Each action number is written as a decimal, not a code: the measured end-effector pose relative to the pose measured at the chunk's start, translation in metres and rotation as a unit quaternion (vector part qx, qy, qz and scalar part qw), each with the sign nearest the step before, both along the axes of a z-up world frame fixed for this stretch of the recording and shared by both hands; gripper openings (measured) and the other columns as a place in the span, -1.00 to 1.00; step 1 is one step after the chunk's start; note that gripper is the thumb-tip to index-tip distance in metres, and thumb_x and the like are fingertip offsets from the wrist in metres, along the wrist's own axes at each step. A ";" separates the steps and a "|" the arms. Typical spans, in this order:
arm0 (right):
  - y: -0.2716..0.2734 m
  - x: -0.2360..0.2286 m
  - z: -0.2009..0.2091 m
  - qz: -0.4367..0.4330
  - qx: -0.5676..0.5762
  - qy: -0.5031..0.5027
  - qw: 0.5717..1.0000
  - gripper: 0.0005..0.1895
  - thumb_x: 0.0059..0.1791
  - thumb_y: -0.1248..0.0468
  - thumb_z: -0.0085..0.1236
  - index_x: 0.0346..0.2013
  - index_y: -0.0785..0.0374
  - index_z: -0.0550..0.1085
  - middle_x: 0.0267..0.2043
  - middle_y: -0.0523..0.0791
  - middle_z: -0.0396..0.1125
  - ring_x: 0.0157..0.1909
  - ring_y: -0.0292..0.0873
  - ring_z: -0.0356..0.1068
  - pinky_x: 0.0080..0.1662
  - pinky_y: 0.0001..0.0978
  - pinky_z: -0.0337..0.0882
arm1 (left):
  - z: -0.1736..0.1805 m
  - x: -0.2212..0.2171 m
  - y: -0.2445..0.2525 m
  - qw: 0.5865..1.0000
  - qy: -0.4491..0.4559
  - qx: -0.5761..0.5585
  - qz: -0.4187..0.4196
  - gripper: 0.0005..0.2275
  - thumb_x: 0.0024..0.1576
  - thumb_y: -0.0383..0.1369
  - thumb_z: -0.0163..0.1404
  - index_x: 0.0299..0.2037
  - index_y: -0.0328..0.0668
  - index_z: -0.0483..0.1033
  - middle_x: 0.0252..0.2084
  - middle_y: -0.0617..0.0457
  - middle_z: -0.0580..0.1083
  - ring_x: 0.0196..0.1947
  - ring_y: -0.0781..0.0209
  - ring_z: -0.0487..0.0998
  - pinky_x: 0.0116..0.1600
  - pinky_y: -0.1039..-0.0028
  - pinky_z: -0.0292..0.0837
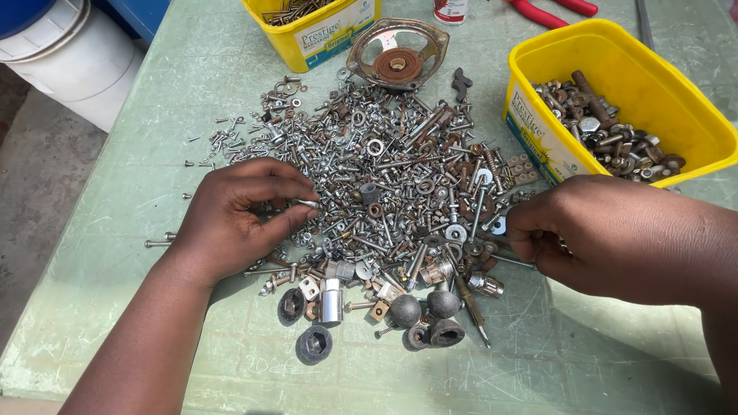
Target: The person sorts a mixed pile of metal fasteners on a table, picking up individual screws, nuts, and washers, inspecting them, and occasionally placing them into a yellow container. The hands repeatedly sift through the pile and handle small components one at a time.
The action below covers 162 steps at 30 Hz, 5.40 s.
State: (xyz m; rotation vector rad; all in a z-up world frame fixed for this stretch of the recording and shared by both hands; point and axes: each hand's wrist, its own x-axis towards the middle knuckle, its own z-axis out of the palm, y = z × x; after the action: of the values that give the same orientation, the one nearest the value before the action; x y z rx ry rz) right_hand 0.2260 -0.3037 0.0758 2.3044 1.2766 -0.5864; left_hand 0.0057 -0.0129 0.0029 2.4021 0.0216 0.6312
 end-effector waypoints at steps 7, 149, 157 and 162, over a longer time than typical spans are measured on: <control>-0.031 0.031 0.004 -0.023 0.180 0.295 0.938 -0.88 -0.09 0.32 0.02 -0.49 0.05 0.48 -0.49 -0.27 0.34 -0.42 -0.28 0.25 -0.31 -0.39 0.42 | 0.036 0.042 -0.065 0.999 -0.034 0.013 -0.007 -0.90 0.06 -0.34 0.25 -0.25 -0.02 0.69 -0.19 0.18 0.66 -0.32 0.36 0.68 -0.12 0.50 0.58; 0.021 -0.011 -0.049 0.136 0.552 0.080 0.819 -0.78 0.02 0.53 0.04 -0.16 0.27 0.58 -0.06 -0.09 0.54 0.05 -0.12 0.55 0.16 -0.27 0.49 | 0.044 0.046 -0.004 0.969 0.238 -0.057 -0.006 -0.88 0.01 -0.33 0.05 -0.40 0.05 0.69 -0.38 0.34 0.67 -0.34 0.53 0.64 -0.18 0.53 0.47; 0.021 -0.006 -0.051 0.120 0.547 0.058 0.827 -0.80 0.05 0.48 0.04 -0.14 0.24 0.60 -0.06 -0.11 0.54 0.04 -0.11 0.54 0.10 -0.27 0.48 | 0.036 0.050 -0.008 0.978 0.204 -0.041 -0.028 -0.91 0.03 -0.34 0.06 -0.46 0.05 0.63 -0.53 0.35 0.51 -0.47 0.51 0.45 -0.31 0.51 0.32; 0.021 -0.008 -0.047 0.088 0.544 0.067 0.832 -0.76 0.01 0.49 0.02 -0.16 0.22 0.60 -0.07 -0.09 0.54 -0.04 -0.12 0.55 0.01 -0.28 0.47 | 0.033 0.052 -0.010 0.980 0.188 -0.048 -0.051 -0.89 0.10 -0.29 0.08 -0.40 0.03 0.66 -0.51 0.32 0.51 -0.48 0.47 0.47 -0.33 0.50 0.33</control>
State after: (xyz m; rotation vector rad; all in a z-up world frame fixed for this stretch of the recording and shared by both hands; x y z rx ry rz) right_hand 0.2177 -0.2823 0.0284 2.9351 2.2733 0.1494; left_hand 0.0578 -0.0228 0.0362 2.3762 0.0854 0.1194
